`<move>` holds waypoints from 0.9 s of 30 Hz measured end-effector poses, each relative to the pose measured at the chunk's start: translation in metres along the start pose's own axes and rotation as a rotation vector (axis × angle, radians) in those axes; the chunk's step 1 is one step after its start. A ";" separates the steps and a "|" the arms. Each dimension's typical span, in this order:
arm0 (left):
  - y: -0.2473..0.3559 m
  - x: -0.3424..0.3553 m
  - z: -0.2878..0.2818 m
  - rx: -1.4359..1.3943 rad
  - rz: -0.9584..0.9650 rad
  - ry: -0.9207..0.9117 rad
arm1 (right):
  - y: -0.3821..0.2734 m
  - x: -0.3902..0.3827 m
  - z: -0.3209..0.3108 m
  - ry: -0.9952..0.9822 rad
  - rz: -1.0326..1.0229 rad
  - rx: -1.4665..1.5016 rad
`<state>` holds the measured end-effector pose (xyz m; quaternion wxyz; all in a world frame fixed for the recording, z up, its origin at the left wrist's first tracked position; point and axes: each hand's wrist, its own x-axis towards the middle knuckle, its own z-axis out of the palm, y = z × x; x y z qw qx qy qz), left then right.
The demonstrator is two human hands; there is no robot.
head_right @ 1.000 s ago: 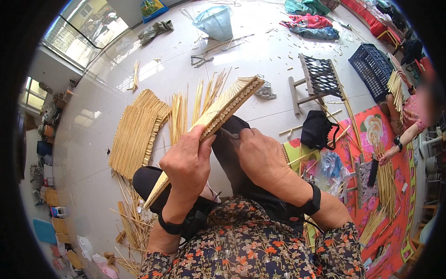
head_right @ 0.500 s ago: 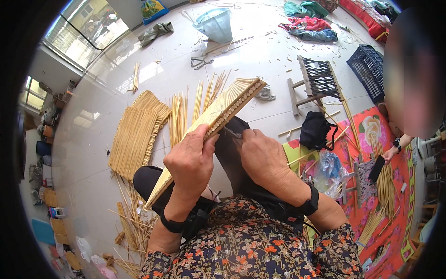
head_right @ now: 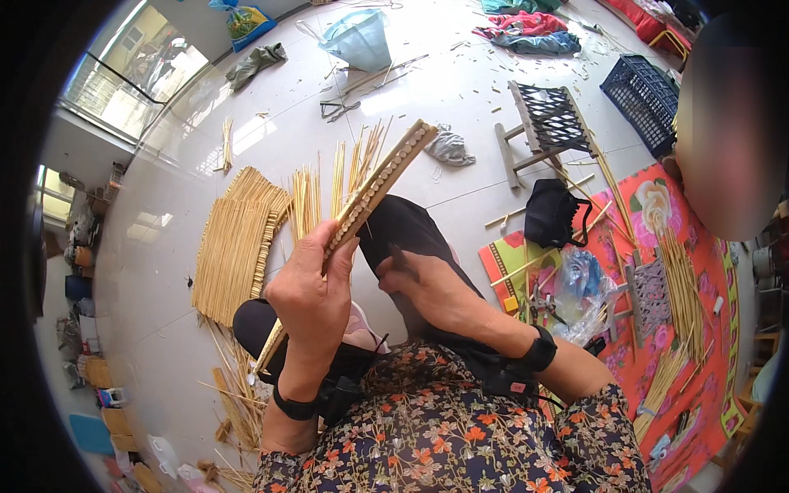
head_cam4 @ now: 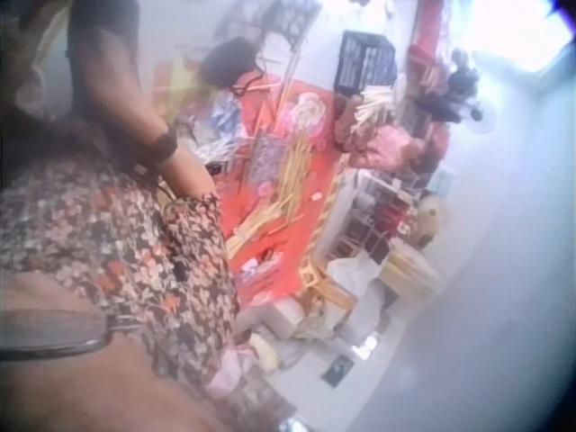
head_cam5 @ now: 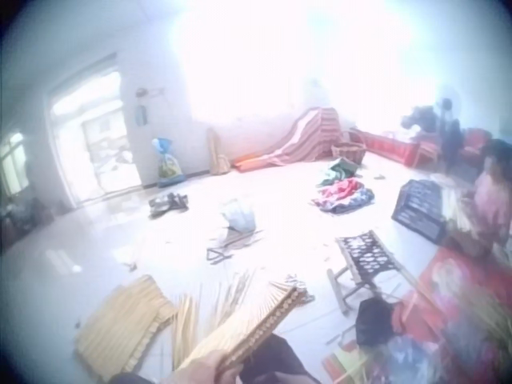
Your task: The person weaves a bamboo mat by hand, threading a thin string through the edges of the bamboo strips to secure them. They repeatedly pull the string tight and adjust the alignment of the strips.
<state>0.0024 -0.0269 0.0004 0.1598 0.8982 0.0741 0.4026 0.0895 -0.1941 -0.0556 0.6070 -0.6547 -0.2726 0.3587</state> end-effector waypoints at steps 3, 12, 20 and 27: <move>0.002 0.002 -0.002 -0.018 -0.028 -0.016 | -0.003 0.010 0.007 -0.033 0.023 0.047; 0.000 0.002 0.000 -0.068 -0.064 0.002 | -0.027 0.019 0.013 -0.023 -0.022 0.000; 0.000 0.004 0.001 -0.093 -0.078 0.007 | -0.028 0.021 0.017 -0.006 -0.063 0.021; 0.000 0.003 0.000 -0.091 -0.094 0.010 | -0.037 0.021 0.017 -0.002 -0.036 0.003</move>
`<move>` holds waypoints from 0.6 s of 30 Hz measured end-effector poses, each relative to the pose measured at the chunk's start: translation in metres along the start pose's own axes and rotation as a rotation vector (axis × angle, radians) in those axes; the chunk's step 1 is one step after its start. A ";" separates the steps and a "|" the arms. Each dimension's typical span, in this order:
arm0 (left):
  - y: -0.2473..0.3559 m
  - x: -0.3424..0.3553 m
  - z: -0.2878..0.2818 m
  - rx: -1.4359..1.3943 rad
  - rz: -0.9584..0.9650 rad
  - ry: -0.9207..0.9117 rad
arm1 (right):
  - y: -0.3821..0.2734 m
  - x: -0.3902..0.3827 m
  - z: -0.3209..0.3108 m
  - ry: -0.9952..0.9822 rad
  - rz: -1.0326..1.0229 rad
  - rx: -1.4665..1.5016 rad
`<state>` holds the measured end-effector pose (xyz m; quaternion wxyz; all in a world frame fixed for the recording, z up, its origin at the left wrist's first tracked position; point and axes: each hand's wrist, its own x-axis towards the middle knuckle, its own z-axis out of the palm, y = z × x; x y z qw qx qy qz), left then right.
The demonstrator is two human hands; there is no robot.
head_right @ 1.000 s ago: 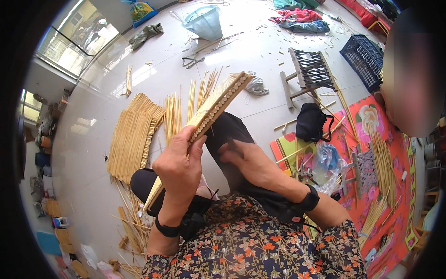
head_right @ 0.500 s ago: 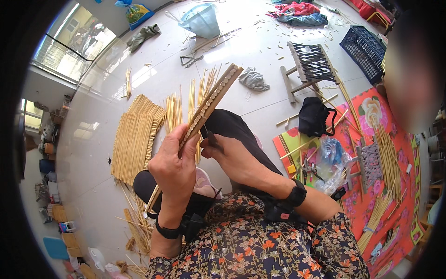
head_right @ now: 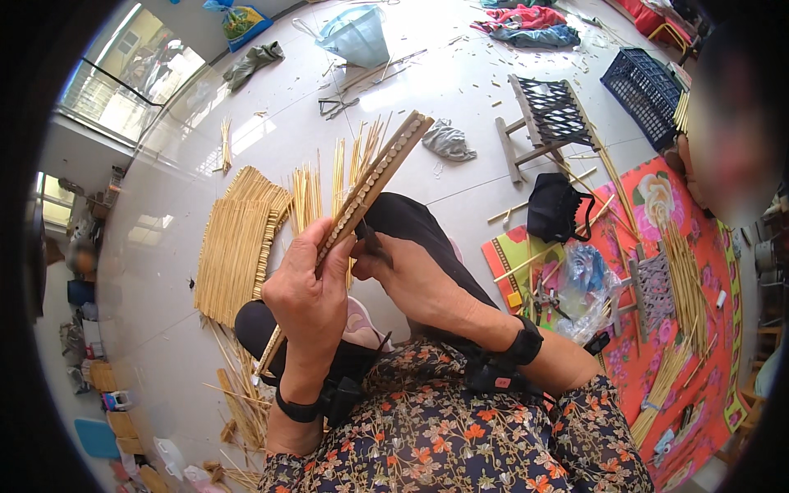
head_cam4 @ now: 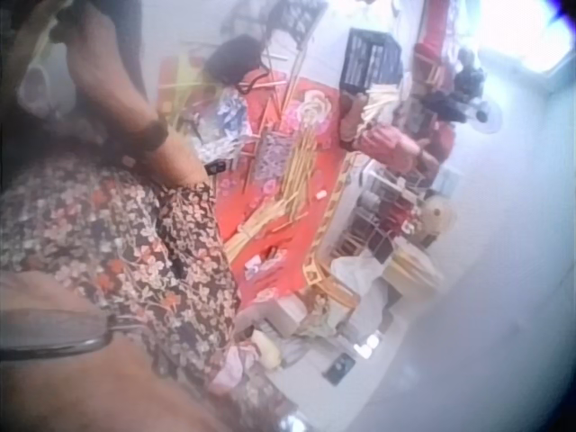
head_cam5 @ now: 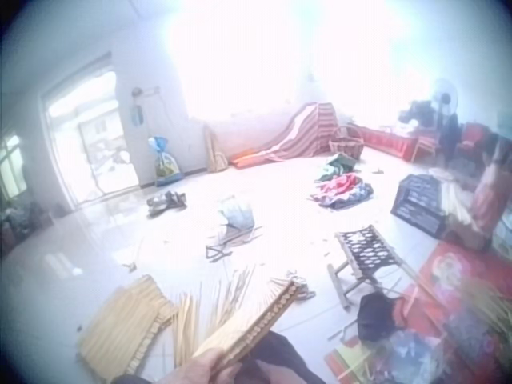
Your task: The person weaves a bamboo mat by hand, threading a thin string through the edges of the bamboo strips to secure them. They repeatedly pull the string tight and adjust the alignment of the strips.
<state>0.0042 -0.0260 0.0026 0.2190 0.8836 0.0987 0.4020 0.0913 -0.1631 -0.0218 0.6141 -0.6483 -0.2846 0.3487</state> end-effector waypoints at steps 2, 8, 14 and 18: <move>0.000 0.000 0.001 -0.007 -0.005 0.004 | 0.002 0.001 -0.001 -0.008 0.004 -0.027; 0.001 0.001 0.000 -0.010 0.001 0.003 | 0.015 0.004 -0.001 -0.018 0.010 0.045; 0.001 0.001 -0.001 -0.005 -0.003 0.000 | 0.014 0.003 0.000 -0.013 -0.019 0.045; 0.001 0.002 0.000 -0.012 0.000 0.005 | 0.020 0.004 -0.001 -0.029 0.021 0.064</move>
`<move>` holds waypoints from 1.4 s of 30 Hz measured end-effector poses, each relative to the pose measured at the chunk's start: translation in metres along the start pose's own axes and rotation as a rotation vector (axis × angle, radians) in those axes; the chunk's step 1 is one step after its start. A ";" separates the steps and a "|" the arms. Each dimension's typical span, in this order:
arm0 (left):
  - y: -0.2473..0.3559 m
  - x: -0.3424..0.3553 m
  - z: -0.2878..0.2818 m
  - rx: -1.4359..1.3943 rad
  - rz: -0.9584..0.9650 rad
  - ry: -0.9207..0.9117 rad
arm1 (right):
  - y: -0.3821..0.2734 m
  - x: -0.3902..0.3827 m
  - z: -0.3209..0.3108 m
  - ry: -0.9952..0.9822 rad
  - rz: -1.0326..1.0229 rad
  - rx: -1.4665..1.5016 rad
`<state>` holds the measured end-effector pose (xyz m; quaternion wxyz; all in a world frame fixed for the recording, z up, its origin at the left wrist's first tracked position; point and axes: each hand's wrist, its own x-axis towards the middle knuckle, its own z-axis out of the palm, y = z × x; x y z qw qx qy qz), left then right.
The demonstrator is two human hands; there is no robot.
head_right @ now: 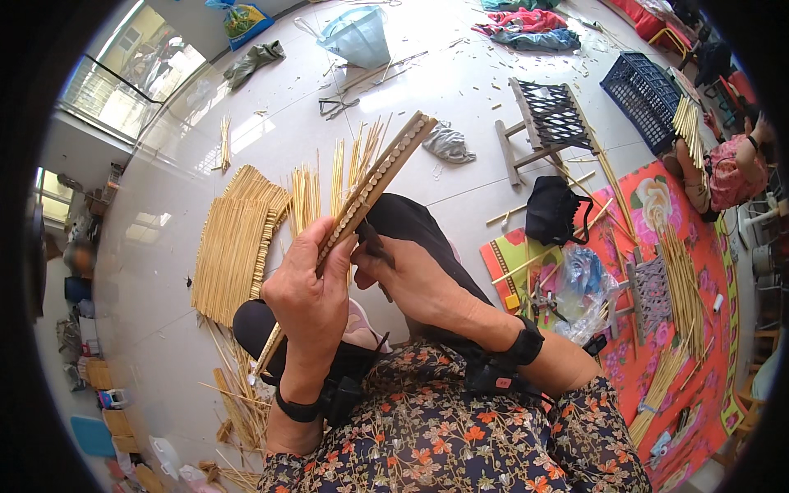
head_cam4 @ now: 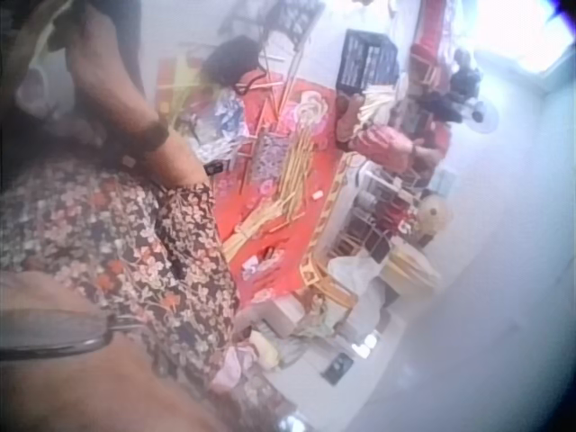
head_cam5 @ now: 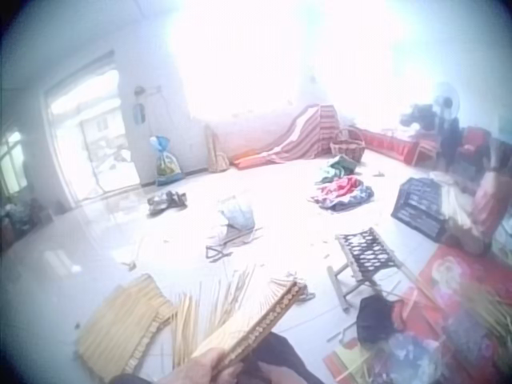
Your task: The person weaves a bamboo mat by hand, threading a thin string through the edges of the bamboo strips to secure them. They repeatedly pull the string tight and adjust the alignment of the strips.
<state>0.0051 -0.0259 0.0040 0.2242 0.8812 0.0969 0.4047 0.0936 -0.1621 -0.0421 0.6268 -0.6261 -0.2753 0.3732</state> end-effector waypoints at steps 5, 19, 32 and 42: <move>0.001 0.000 0.000 -0.011 -0.013 0.000 | 0.002 0.000 0.001 0.011 -0.036 0.050; 0.000 -0.003 0.008 0.083 0.056 0.036 | -0.016 -0.015 0.017 0.182 0.072 -0.010; -0.017 0.009 0.013 0.156 0.078 0.087 | 0.028 -0.038 0.026 -0.080 0.189 0.119; -0.018 0.013 0.008 0.068 -0.035 0.026 | 0.014 -0.073 -0.042 -0.350 0.448 0.192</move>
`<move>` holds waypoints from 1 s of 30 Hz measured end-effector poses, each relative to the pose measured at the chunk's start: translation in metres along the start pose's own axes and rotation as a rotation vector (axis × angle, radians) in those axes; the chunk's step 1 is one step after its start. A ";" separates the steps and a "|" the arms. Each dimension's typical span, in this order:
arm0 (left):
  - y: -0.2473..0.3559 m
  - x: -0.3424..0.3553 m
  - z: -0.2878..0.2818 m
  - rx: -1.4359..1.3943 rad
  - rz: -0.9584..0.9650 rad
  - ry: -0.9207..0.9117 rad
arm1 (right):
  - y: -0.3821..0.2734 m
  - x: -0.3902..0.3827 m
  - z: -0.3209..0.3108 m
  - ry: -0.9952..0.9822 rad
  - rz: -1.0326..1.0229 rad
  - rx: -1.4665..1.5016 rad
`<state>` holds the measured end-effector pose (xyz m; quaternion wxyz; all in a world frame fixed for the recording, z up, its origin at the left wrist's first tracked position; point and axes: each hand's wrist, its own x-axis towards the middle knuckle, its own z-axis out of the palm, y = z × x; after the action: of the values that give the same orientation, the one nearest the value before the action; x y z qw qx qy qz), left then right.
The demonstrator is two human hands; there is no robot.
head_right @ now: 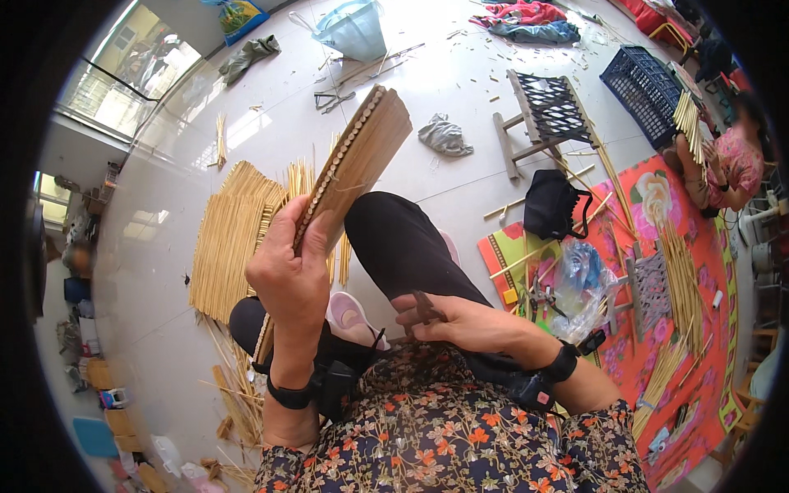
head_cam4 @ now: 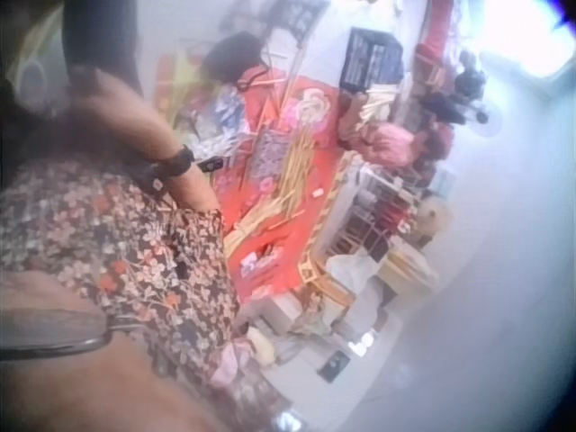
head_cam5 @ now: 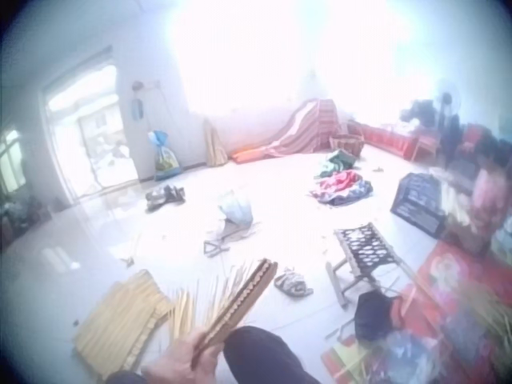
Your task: The person weaves a bamboo mat by hand, threading a thin string through the edges of the bamboo strips to secure them. They repeatedly pull the string tight and adjust the alignment of the strips.
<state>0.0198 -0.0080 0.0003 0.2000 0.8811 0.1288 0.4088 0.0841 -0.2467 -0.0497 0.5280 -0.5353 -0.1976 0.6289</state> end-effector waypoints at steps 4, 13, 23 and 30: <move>0.003 0.001 0.000 -0.055 -0.026 -0.010 | -0.001 -0.010 -0.019 0.145 -0.046 0.198; 0.006 0.004 -0.007 -0.047 -0.029 -0.041 | 0.118 0.051 -0.209 0.617 0.122 0.155; 0.017 0.002 -0.013 -0.051 -0.075 -0.123 | 0.334 0.076 -0.234 0.973 0.493 -0.868; 0.019 0.004 -0.010 -0.051 -0.040 -0.122 | 0.340 0.078 -0.259 0.915 0.341 -0.841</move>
<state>0.0158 -0.0208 0.0181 0.2379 0.8963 0.1236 0.3532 0.1687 -0.3842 -0.4524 0.1966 -0.9347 -0.0942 0.2808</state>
